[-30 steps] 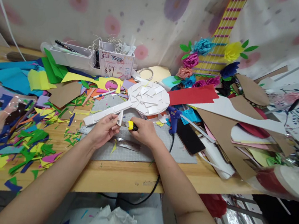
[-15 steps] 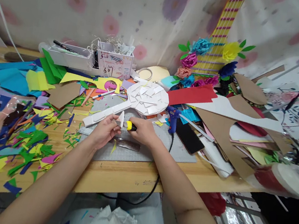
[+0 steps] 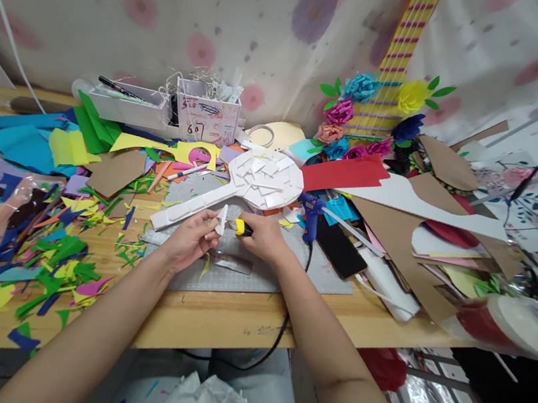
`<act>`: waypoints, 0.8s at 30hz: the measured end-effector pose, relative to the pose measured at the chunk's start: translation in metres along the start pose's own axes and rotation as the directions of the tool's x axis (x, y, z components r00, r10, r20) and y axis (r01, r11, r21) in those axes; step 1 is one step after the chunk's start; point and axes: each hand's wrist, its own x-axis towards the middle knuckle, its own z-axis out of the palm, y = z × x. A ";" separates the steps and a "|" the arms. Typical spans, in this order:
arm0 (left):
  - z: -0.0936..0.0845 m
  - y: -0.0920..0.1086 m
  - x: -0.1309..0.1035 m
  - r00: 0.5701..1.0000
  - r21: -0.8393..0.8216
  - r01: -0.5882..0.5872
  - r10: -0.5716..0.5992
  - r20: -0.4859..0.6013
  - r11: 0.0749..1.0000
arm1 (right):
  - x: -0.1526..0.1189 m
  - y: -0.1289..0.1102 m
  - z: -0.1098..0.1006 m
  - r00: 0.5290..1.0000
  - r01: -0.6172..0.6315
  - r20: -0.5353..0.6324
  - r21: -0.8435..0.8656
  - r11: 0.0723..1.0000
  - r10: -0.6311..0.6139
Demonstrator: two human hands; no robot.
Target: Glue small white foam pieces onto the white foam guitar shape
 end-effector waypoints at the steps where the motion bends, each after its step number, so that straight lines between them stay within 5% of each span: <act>1: 0.000 0.000 0.000 1.000 0.002 0.001 -0.001 0.005 1.000 | 0.000 0.001 0.000 1.000 -0.003 -0.002 -0.002 1.000 0.003; 24: 0.003 -0.003 -0.002 0.995 -0.046 0.096 -0.094 0.036 0.994 | 0.001 0.000 0.000 0.998 -0.042 -0.038 -0.024 0.999 0.041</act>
